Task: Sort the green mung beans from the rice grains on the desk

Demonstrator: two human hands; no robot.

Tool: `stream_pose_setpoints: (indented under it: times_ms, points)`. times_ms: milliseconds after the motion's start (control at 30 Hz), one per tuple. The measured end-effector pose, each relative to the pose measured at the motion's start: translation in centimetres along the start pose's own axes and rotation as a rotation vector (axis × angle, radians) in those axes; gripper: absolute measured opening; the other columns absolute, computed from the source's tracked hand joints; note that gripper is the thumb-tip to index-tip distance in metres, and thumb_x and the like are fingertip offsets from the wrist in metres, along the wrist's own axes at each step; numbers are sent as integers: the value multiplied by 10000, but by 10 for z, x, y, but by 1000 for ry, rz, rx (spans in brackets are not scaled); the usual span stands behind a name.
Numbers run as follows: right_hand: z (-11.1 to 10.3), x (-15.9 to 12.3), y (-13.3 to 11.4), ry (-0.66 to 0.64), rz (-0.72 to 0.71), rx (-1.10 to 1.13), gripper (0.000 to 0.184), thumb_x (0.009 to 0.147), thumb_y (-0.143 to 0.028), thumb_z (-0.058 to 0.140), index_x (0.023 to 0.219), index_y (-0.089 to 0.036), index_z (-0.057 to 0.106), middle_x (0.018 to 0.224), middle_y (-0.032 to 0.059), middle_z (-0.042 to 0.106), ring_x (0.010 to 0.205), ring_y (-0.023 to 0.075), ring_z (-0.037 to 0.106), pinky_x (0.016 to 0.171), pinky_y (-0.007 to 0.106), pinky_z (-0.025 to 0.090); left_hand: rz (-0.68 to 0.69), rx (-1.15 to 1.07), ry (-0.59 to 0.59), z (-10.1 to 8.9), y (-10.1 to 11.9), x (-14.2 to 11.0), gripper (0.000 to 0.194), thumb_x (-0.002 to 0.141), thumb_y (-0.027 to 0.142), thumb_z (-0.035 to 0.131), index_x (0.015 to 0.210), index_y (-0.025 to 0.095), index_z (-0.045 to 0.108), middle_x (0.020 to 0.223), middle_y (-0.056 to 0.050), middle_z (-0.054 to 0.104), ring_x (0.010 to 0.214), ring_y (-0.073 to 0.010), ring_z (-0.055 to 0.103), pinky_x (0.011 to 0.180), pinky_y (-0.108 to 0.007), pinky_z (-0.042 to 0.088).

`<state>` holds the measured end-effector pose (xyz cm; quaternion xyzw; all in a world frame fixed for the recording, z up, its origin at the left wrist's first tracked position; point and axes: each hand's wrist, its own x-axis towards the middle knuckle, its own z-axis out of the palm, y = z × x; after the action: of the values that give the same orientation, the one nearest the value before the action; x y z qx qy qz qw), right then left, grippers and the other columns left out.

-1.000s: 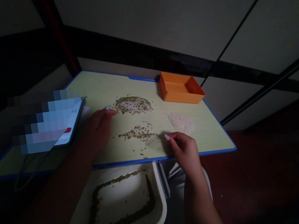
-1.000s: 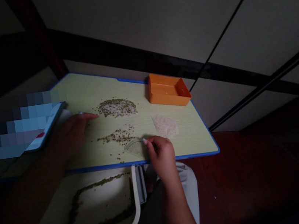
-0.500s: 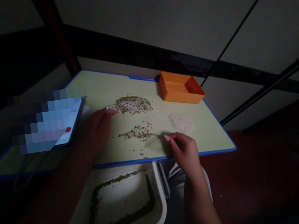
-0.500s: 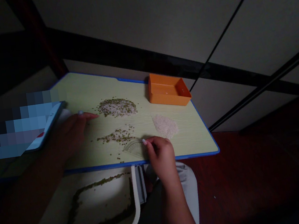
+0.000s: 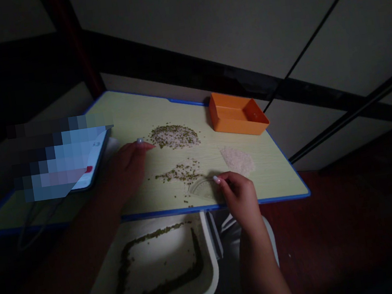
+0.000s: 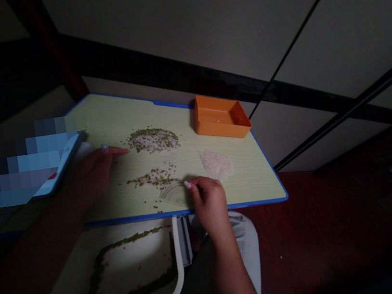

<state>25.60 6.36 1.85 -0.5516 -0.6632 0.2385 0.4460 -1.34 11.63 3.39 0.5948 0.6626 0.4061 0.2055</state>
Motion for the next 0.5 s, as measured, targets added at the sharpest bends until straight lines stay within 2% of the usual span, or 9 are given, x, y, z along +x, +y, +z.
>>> stream_pose_setpoints:
  times_ms: [500]
  points:
    - [-7, -3, -2, -23, -24, -16, 266, 945, -367, 634, 757, -211, 740, 694, 43, 740, 647, 190, 628, 638, 292, 435, -4, 6, -2, 1, -2, 2, 598, 957, 558, 274, 1124, 206, 727, 1342, -142, 754, 1305, -317, 664, 1268, -551, 412]
